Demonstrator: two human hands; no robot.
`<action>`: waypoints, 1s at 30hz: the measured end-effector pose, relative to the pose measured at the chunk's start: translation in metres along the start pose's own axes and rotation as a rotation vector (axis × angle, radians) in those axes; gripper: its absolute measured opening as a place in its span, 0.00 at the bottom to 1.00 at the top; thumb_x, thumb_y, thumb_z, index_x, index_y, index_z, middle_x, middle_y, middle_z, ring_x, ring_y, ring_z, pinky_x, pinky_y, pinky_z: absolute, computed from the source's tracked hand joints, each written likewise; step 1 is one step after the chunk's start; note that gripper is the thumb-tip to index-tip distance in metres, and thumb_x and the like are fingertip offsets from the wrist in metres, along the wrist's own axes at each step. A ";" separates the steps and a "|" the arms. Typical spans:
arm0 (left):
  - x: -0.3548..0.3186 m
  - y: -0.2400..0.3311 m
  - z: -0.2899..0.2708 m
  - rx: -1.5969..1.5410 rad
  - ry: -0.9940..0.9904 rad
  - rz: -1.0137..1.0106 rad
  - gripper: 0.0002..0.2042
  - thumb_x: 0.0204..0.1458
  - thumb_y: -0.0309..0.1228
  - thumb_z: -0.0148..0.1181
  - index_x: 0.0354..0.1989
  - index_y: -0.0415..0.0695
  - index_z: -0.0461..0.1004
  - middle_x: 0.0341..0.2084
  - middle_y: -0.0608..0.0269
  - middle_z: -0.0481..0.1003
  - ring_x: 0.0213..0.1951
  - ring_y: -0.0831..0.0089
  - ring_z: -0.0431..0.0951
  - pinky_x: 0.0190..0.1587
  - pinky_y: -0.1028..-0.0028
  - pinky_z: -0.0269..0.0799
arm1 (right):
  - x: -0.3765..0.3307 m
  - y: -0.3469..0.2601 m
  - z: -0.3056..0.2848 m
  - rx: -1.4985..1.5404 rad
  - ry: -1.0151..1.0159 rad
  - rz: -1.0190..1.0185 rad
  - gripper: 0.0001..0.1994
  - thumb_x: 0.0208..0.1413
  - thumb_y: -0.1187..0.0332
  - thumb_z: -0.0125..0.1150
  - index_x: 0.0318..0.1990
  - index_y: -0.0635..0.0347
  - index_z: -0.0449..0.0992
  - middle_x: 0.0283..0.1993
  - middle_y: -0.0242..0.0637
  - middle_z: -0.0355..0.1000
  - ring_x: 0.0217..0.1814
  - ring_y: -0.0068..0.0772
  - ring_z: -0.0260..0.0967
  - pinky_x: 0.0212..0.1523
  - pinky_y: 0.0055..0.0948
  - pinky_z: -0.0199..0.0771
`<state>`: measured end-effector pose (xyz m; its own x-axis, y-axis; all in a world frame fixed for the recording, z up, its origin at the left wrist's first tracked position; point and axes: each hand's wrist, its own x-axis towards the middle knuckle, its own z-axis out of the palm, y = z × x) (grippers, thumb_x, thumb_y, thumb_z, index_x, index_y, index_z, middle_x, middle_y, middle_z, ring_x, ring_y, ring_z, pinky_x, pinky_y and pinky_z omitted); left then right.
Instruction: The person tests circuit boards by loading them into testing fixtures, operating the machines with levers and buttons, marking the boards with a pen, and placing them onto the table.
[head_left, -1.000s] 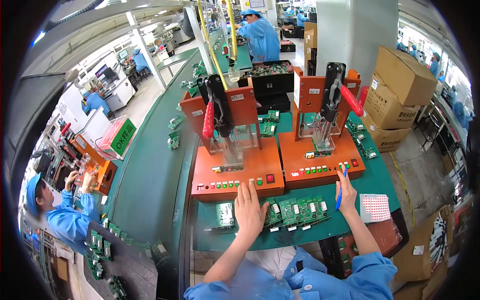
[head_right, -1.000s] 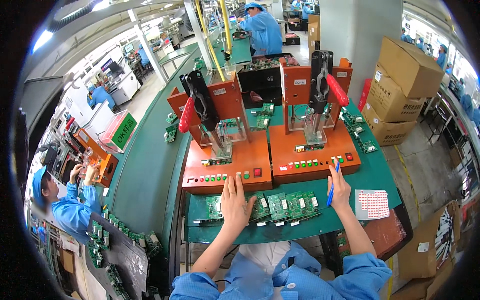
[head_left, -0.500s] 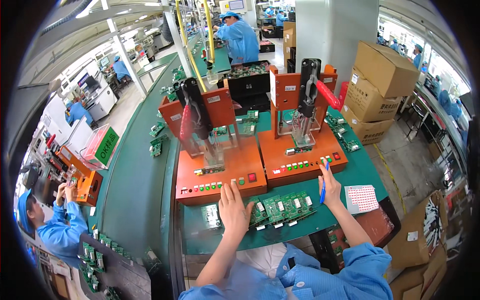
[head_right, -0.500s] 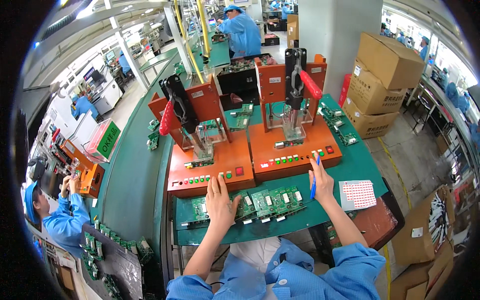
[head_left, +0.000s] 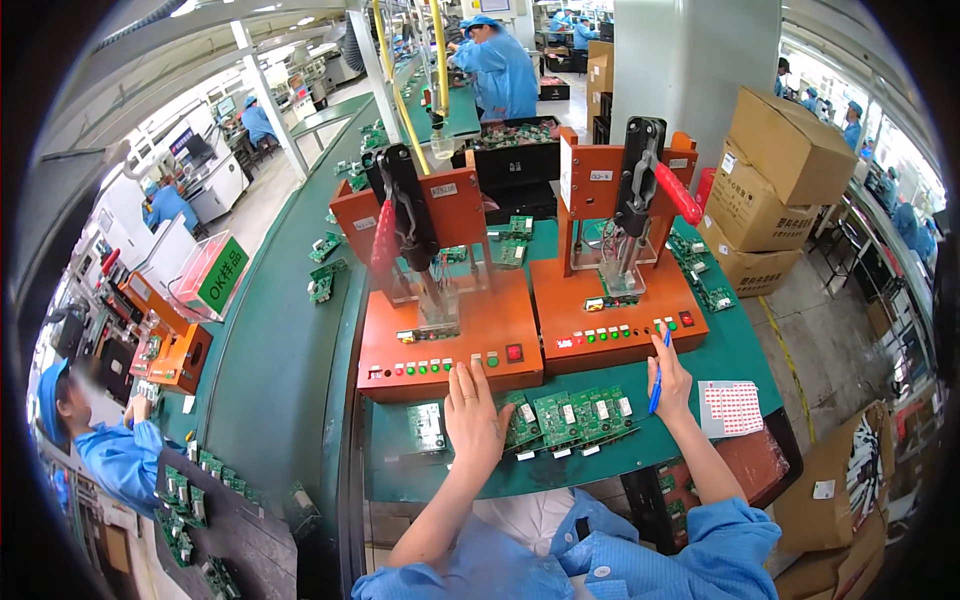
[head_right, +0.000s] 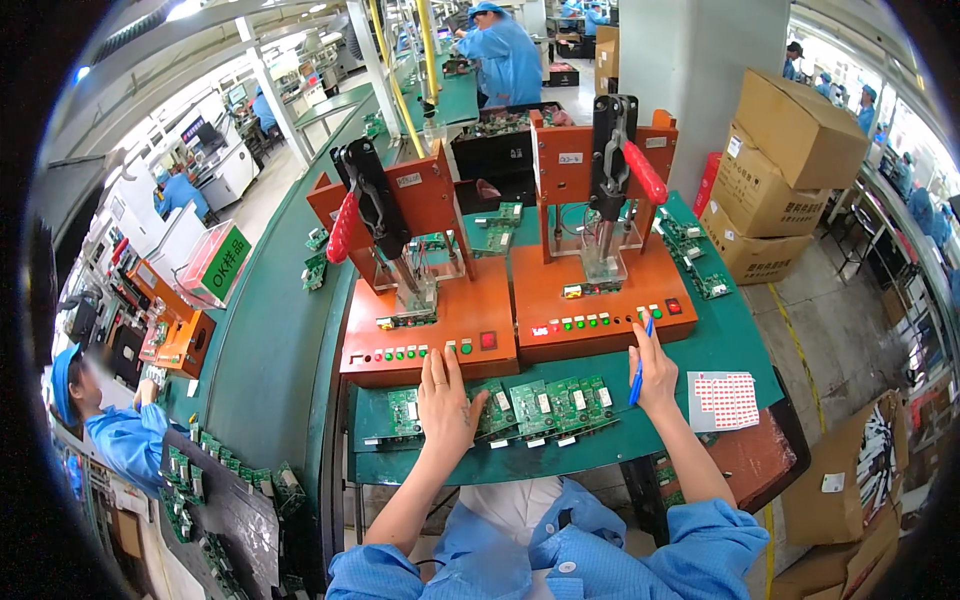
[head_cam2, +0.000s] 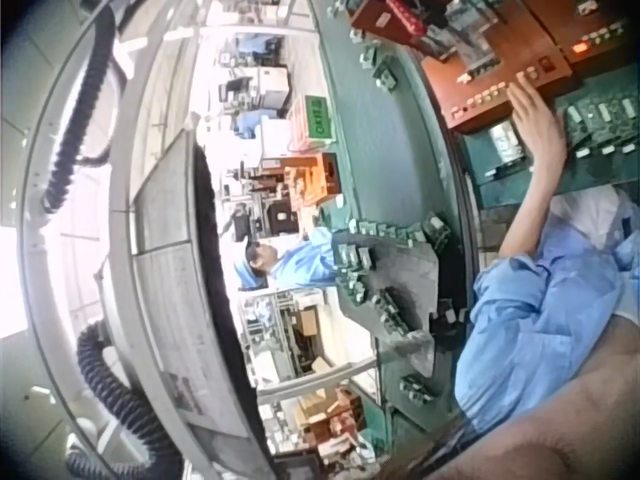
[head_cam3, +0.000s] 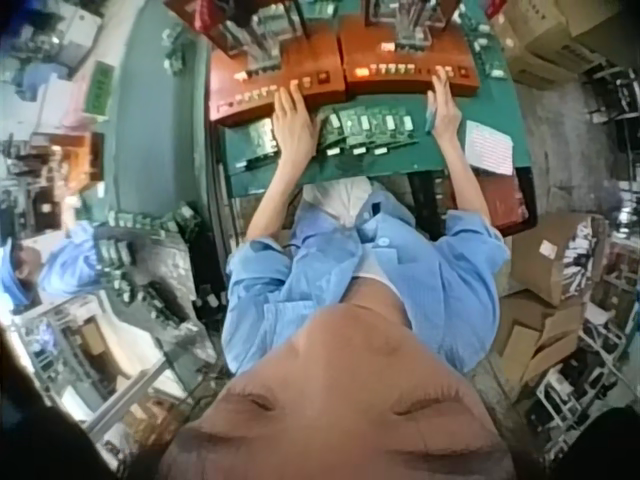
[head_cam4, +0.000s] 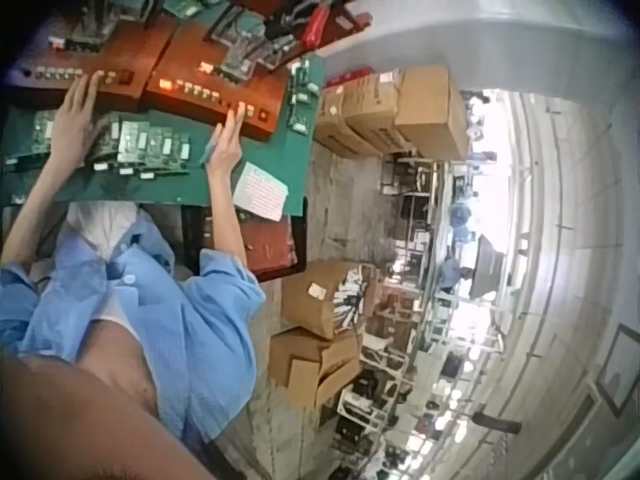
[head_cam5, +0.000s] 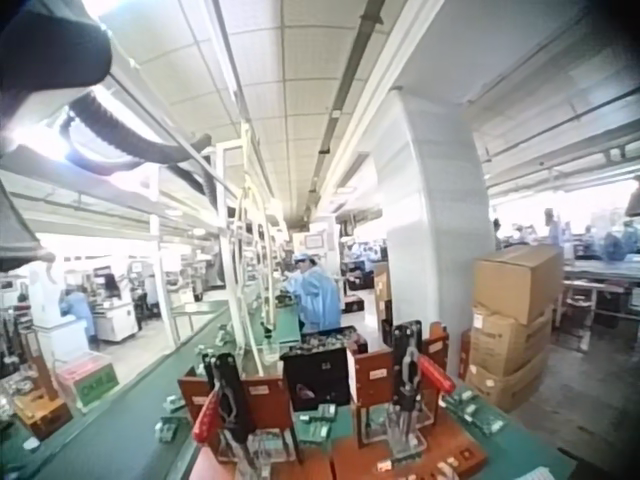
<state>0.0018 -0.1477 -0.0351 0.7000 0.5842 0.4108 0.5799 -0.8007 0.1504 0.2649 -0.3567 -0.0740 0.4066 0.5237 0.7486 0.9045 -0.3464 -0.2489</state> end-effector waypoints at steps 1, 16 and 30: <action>0.001 0.001 0.001 0.002 -0.004 -0.006 0.46 0.46 0.42 0.70 0.70 0.30 0.52 0.66 0.36 0.57 0.68 0.45 0.58 0.60 0.59 0.63 | -0.002 0.002 0.001 0.017 -0.008 0.021 0.20 0.60 0.76 0.57 0.60 0.66 0.67 0.68 0.51 0.64 0.53 0.52 0.77 0.41 0.36 0.82; 0.002 0.002 -0.005 -0.060 -0.012 -0.013 0.45 0.48 0.38 0.69 0.70 0.31 0.50 0.66 0.34 0.56 0.68 0.42 0.57 0.63 0.55 0.62 | 0.000 0.001 0.002 0.050 -0.020 0.040 0.20 0.61 0.76 0.55 0.61 0.67 0.65 0.69 0.51 0.64 0.51 0.53 0.78 0.39 0.36 0.81; -0.001 0.002 0.000 -0.056 -0.005 -0.009 0.44 0.50 0.39 0.67 0.70 0.30 0.50 0.66 0.34 0.56 0.68 0.42 0.57 0.64 0.57 0.61 | 0.002 -0.002 0.000 0.016 0.033 -0.008 0.21 0.61 0.77 0.56 0.62 0.63 0.67 0.69 0.49 0.63 0.31 0.38 0.77 0.32 0.31 0.78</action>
<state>0.0024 -0.1500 -0.0348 0.6970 0.5918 0.4049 0.5621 -0.8015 0.2039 0.2639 -0.3545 -0.0718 0.3955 0.5003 0.7702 0.9096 -0.3298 -0.2528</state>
